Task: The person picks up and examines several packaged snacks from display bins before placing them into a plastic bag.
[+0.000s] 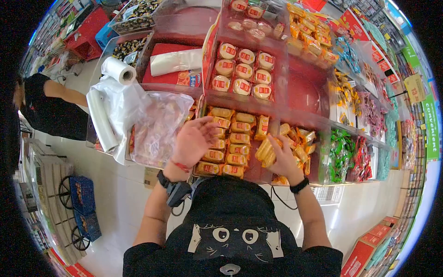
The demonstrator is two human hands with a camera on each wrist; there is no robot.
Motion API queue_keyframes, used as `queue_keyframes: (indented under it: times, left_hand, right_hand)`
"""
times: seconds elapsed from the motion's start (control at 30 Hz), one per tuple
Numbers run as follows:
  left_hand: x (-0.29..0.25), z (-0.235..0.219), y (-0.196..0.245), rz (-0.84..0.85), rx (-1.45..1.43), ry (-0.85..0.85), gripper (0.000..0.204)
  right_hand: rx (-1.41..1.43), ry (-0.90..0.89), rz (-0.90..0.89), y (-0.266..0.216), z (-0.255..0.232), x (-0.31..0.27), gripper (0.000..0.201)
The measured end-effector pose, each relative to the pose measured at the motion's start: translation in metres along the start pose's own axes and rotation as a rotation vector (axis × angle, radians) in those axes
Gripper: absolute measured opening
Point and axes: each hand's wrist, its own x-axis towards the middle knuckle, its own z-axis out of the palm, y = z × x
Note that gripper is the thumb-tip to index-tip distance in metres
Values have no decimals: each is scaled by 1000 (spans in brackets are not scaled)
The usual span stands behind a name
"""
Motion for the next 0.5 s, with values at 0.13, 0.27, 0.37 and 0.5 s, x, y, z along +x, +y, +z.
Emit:
queue_keyframes:
  times: [0.13,0.27,0.37,0.5]
  left_hand:
    - [-22,-27,14,116,39,43,30]
    - [-52,-50,16,271,78,155,34]
    - [-72,-71,15,311,-16,233,36]
    - [-92,-94,10,354,-144,370,35]
  right_hand:
    - [-4,-340,-79,4,13,21,79]
    - [-203,-498,-195,33,50,17,62]
    - [-261,-521,-205,34,57,22,55]
    - [-340,-779,-122,31,67,34,57]
